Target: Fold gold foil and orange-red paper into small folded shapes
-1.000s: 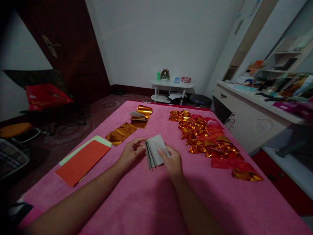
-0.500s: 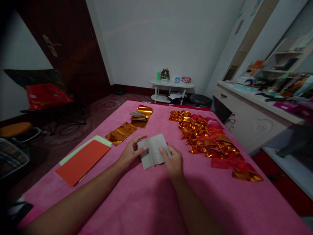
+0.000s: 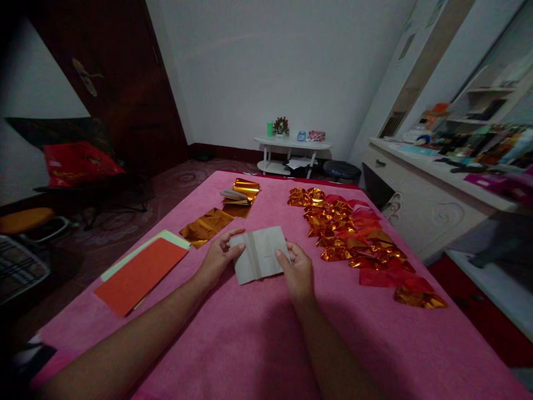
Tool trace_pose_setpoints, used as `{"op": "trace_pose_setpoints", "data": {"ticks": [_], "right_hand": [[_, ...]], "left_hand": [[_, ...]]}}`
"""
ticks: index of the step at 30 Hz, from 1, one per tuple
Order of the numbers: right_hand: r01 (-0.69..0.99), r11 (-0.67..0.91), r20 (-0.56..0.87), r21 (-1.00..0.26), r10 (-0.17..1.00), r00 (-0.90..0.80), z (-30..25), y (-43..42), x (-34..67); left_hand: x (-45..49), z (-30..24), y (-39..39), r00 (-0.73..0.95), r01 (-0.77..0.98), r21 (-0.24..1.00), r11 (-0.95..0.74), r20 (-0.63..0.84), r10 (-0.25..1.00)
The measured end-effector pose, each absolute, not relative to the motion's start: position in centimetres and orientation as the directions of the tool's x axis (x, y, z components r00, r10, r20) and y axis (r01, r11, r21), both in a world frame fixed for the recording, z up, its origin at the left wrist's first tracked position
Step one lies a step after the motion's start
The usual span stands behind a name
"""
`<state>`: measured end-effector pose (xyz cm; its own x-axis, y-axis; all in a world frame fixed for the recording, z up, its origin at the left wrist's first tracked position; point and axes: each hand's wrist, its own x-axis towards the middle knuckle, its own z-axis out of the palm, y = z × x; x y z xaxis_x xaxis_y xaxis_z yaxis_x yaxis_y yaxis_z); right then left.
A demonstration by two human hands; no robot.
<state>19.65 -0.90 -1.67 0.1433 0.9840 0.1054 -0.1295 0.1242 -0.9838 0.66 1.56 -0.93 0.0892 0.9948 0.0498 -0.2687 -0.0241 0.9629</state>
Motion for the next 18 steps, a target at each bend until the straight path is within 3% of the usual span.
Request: {"op": "trace_pose_setpoints", "data": {"ticks": [7, 12, 18], "right_hand": [[-0.12, 0.121, 0.103, -0.985, 0.984, 0.145, -1.35, -0.85, 19.61], [-0.075, 0.105, 0.102, -0.992, 0.993, 0.051, -1.4, -1.01, 19.39], [-0.071, 0.1, 0.104, -0.992, 0.993, -0.058, -1.33, -1.25, 19.16]], "left_hand": [[0.72, -0.64, 1.41, 0.147, -0.253, 0.967, -0.03, 0.07, 0.987], [0.71, -0.45, 1.07, 0.211, -0.184, 0.98, -0.078, 0.117, 0.97], [0.53, -0.46, 1.1, 0.229, -0.148, 0.988, -0.037, 0.07, 0.971]]}}
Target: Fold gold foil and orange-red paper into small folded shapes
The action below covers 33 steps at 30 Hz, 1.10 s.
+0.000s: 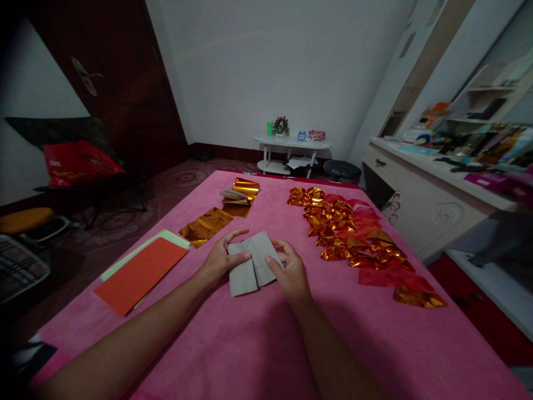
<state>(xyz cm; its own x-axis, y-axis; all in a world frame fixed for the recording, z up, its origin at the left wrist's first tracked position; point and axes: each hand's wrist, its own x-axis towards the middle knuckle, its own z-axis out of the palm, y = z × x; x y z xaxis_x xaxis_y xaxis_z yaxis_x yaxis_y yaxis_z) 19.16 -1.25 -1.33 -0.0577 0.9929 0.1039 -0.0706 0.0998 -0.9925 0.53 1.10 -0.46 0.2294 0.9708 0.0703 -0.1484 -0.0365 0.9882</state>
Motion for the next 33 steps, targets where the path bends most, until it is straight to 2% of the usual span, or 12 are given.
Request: {"op": "trace_pose_setpoints", "data": {"ticks": [5, 9, 12, 16, 20, 24, 28, 33], "right_hand": [[-0.112, 0.136, 0.143, -0.984, 0.988, -0.05, -1.0, -1.2, 19.0], [-0.012, 0.148, 0.148, -0.989, 0.988, -0.029, -0.6, -1.2, 18.6], [0.002, 0.172, 0.171, -0.985, 0.981, 0.089, -0.5, -1.3, 18.3], [-0.107, 0.18, 0.149, -0.978, 0.957, 0.25, -0.9, -1.5, 18.3], [-0.164, 0.196, 0.166, -0.967, 0.969, 0.183, -1.2, -1.5, 18.7], [-0.252, 0.164, 0.146, -0.954, 0.985, 0.086, -0.6, -1.1, 19.1], [-0.229, 0.062, 0.052, -0.971, 0.998, 0.047, 0.3, -0.6, 19.4], [-0.063, 0.039, 0.032, -0.997, 0.993, 0.112, 0.2, -0.2, 20.1]], "left_hand": [[0.8, -0.3, 1.0, 0.344, -0.141, 0.99, 0.002, 0.047, 0.938], [1.2, -0.3, 0.7, 0.368, -0.104, 0.994, -0.037, 0.073, 0.927], [1.5, -0.4, 0.5, 0.358, -0.154, 0.988, -0.022, 0.076, 0.93], [2.1, -0.4, 0.1, 0.343, -0.3, 0.952, 0.056, 0.053, 0.938], [2.1, -0.5, 0.4, 0.185, -0.345, 0.939, 0.012, 0.055, 0.981], [1.5, -0.2, 0.9, 0.023, -0.181, 0.979, -0.098, 0.104, 0.994], [1.5, 0.1, 1.0, 0.098, -0.07, 0.993, -0.095, 0.101, 0.99], [1.4, -0.7, 1.6, 0.145, -0.179, 0.984, -0.003, 0.029, 0.989]]}}
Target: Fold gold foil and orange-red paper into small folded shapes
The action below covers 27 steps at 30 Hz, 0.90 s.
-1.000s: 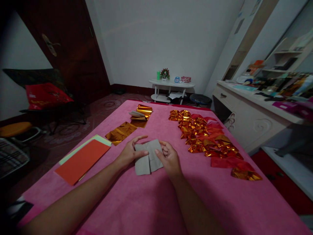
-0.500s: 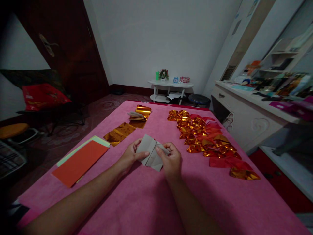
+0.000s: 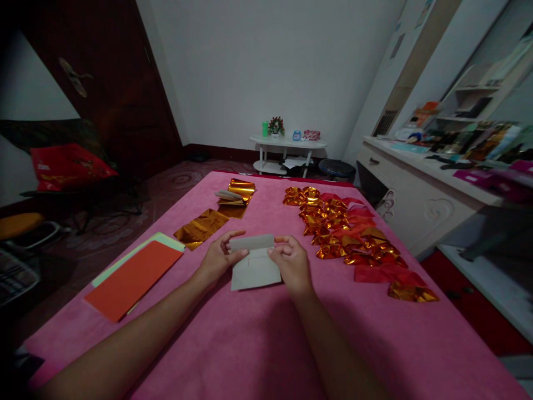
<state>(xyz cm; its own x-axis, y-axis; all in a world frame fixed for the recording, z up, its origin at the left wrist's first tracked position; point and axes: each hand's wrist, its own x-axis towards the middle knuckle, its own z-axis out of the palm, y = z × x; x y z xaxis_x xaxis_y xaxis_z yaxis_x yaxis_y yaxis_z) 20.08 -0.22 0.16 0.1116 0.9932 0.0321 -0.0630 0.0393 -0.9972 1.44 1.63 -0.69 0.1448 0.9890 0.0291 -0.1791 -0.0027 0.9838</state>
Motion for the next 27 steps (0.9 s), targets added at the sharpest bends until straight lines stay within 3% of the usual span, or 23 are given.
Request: {"op": "trace_pose_setpoints", "data": {"ticks": [3, 8, 12, 15, 17, 20, 23, 27], "right_hand": [[0.07, 0.073, 0.081, -0.995, 0.989, 0.126, -0.9, 0.0, 20.3], [0.387, 0.166, 0.243, -0.907, 0.957, 0.161, -2.3, 0.3, 20.4], [0.743, 0.11, 0.298, -0.661, 0.946, 0.125, -2.0, 0.1, 20.5], [0.878, 0.048, 0.29, -0.476, 0.951, 0.106, -1.4, -0.2, 20.6], [0.886, 0.094, 0.31, -0.453, 0.949, 0.057, -1.2, -0.3, 20.7], [0.808, 0.282, 0.332, -0.518, 0.936, -0.115, -1.3, 0.0, 21.2], [0.633, 0.401, 0.286, -0.662, 0.916, -0.281, -1.1, 0.4, 22.3], [0.404, 0.391, 0.163, -0.827, 0.854, -0.493, 0.1, 0.4, 24.1]], "left_hand": [[1.1, -1.5, 2.6, 0.069, -0.144, 0.987, -0.07, 0.08, 0.994], [0.6, -2.5, 3.5, 0.028, 0.23, 0.931, -0.285, 0.286, 0.958], [0.4, -2.1, 3.1, 0.128, 0.516, 0.759, -0.396, 0.389, 0.912], [0.3, -1.4, 2.6, 0.13, 0.661, 0.598, -0.453, 0.503, 0.854], [0.3, -1.1, 2.4, 0.197, 0.712, 0.507, -0.486, 0.52, 0.831], [0.4, -1.2, 2.4, 0.405, 0.68, 0.444, -0.583, 0.436, 0.804], [0.1, -1.6, 2.7, 0.532, 0.564, 0.526, -0.636, 0.358, 0.768], [-1.5, -0.9, 2.9, 0.614, 0.412, 0.698, -0.586, 0.262, 0.745]]}}
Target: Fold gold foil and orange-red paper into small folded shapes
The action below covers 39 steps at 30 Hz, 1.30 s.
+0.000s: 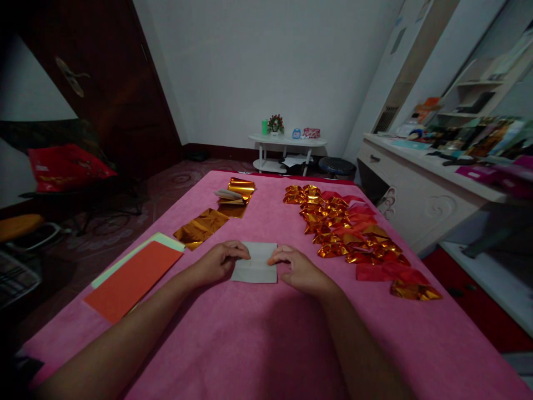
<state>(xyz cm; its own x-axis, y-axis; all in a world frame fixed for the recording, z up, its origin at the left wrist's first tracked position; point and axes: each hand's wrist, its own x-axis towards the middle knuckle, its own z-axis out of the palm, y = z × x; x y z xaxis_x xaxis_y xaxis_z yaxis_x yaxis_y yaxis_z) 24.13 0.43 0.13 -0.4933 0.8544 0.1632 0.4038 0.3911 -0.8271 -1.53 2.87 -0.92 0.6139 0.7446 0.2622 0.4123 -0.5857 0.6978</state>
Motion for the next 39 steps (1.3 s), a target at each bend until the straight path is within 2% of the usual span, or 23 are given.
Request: {"op": "trace_pose_setpoints", "data": {"ticks": [2, 6, 11, 15, 20, 27, 34, 39], "right_hand": [[0.373, 0.385, 0.12, -0.844, 0.814, -0.569, 0.8, 0.3, 24.7], [0.38, 0.358, 0.1, -0.853, 0.826, -0.555, 1.0, 0.1, 24.6], [0.303, 0.277, 0.131, -0.912, 0.896, -0.425, -0.1, 0.5, 23.6], [0.318, 0.259, 0.161, -0.912, 0.939, -0.303, -0.7, 0.9, 23.1], [0.423, 0.243, 0.17, -0.873, 0.964, -0.204, -1.4, 1.0, 22.9], [0.624, 0.195, 0.18, -0.756, 0.98, -0.088, -1.8, 0.8, 22.3], [0.74, 0.147, 0.198, -0.656, 0.98, -0.019, -1.4, 0.4, 21.4], [0.778, 0.056, 0.176, -0.626, 0.982, 0.071, -1.5, 0.5, 21.1]], "left_hand": [[-2.5, 0.0, 2.8, 0.689, 0.352, 0.759, -0.548, 0.186, 0.701], [-3.5, 1.2, 2.7, 0.762, 0.319, 0.783, -0.534, 0.123, 0.636], [-2.8, 0.7, 2.6, 0.691, 0.325, 0.804, -0.499, 0.158, 0.705], [-1.7, -0.2, 2.7, 0.566, 0.295, 0.867, -0.402, 0.18, 0.804], [-0.9, -1.1, 3.3, 0.43, 0.386, 0.858, -0.34, 0.158, 0.889], [-0.4, -2.6, 3.7, 0.261, 0.507, 0.812, -0.289, 0.174, 0.949], [-0.3, -3.1, 3.5, 0.229, 0.546, 0.792, -0.274, 0.173, 0.958], [-0.3, -3.2, 3.5, 0.216, 0.552, 0.786, -0.279, 0.189, 0.958]]}}
